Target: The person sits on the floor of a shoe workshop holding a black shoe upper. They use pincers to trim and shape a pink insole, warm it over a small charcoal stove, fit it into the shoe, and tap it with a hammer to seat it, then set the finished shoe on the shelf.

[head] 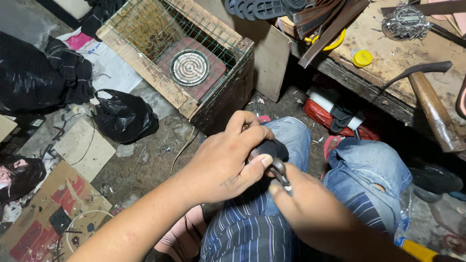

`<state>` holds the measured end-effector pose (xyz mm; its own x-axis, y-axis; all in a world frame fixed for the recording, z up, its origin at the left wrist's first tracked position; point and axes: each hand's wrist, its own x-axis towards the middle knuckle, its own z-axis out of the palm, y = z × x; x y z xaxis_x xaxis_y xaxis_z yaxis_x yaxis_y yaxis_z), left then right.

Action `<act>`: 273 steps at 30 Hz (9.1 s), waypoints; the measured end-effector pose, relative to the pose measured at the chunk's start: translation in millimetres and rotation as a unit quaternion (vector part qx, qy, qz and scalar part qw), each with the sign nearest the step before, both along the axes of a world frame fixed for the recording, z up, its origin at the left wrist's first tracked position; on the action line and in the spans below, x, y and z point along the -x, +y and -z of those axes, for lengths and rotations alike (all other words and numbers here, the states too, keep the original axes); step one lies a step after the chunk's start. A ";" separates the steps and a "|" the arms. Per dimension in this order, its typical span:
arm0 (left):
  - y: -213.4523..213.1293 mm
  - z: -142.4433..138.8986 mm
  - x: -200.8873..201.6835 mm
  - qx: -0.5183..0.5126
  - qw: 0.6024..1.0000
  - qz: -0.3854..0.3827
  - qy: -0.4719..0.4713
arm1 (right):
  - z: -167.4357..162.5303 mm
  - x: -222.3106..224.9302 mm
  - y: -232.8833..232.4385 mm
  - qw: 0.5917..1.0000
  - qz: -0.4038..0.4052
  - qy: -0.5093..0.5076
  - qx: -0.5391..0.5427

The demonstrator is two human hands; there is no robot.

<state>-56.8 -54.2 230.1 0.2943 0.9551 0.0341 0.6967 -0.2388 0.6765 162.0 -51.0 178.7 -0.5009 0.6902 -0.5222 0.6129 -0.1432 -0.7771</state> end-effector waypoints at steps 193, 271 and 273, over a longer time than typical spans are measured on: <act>49.8 102.5 -47.7 0.167 0.852 0.012 -0.496 | 74.5 -185.8 148.1 0.766 0.169 -0.337 -0.520; 47.4 127.3 -212.5 0.024 0.996 0.082 0.015 | 77.1 -195.1 6.0 0.917 -0.016 -0.218 -0.334; 44.3 130.0 -212.7 0.012 0.996 0.087 0.017 | 79.3 -200.3 6.1 0.930 -0.024 -0.217 -0.295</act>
<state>155.9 -9.9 100.1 0.4558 0.8901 -0.0010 0.6688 -0.3417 0.6602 362.3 -44.9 99.3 -0.3689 0.9034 -0.2186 0.8815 0.2655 -0.3904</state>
